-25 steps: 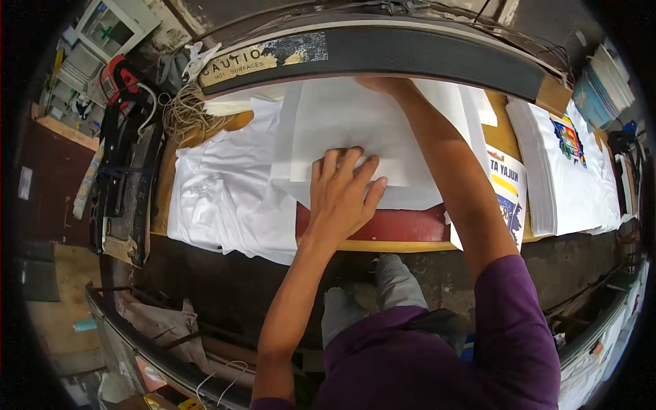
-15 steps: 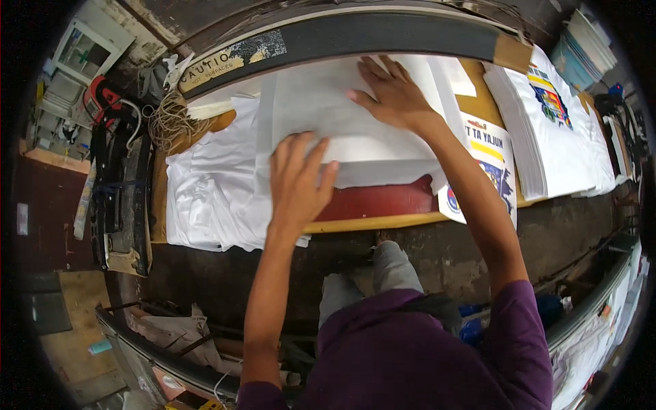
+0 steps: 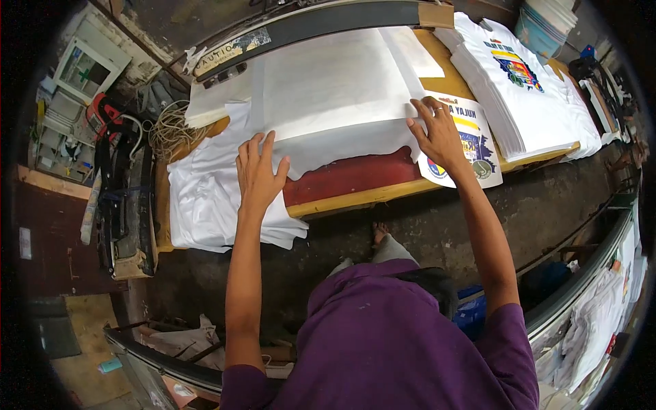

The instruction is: Operating a heat press machine to apply graphic transfers to white shirts.

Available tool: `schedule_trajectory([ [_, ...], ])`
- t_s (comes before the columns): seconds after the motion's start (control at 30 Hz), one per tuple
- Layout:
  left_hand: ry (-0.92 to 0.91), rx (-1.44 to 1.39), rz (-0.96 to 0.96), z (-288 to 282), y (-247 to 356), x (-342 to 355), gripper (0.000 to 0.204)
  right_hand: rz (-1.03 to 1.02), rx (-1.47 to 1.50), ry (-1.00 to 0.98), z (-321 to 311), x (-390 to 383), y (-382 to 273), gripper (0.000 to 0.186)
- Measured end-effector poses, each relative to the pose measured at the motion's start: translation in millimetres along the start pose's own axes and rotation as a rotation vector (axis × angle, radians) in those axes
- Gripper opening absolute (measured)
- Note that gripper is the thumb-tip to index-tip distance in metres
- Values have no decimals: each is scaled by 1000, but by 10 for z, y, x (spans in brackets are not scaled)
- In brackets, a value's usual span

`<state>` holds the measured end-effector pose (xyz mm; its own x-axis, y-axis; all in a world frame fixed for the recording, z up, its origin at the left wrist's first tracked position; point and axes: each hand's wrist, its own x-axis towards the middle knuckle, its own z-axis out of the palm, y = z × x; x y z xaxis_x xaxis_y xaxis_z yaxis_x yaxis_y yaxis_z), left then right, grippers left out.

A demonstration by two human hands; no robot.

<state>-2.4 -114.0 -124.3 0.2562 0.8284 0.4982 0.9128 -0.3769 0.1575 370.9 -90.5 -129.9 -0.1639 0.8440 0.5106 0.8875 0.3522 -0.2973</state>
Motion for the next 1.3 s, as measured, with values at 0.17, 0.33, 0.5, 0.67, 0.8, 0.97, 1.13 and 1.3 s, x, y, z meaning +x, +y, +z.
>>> schedule_trajectory([
  [0.17,-22,44,0,0,30,15,52,-10,-147,-36,45,-18,28,46],
  [0.33,-56,83,-39,-22,50,62,55,13,-163,-10,36,13,-38,48],
  [0.5,-52,86,-34,-76,60,-10,55,-27,-169,58,-5,-44,-80,49],
  [0.67,-63,71,-44,-60,40,-60,55,-8,-123,31,25,-93,-93,49],
  [0.8,1,53,-20,-53,10,-104,55,1,-80,55,83,-110,-95,48],
  [0.97,-15,7,-9,-29,3,-97,60,-10,-24,42,35,-111,-94,47],
  [1.13,-24,11,-32,-25,1,-97,61,-11,-82,35,67,-104,-135,48],
  [1.3,-34,19,-40,-23,4,-94,59,-10,-107,25,60,-106,-161,48],
])
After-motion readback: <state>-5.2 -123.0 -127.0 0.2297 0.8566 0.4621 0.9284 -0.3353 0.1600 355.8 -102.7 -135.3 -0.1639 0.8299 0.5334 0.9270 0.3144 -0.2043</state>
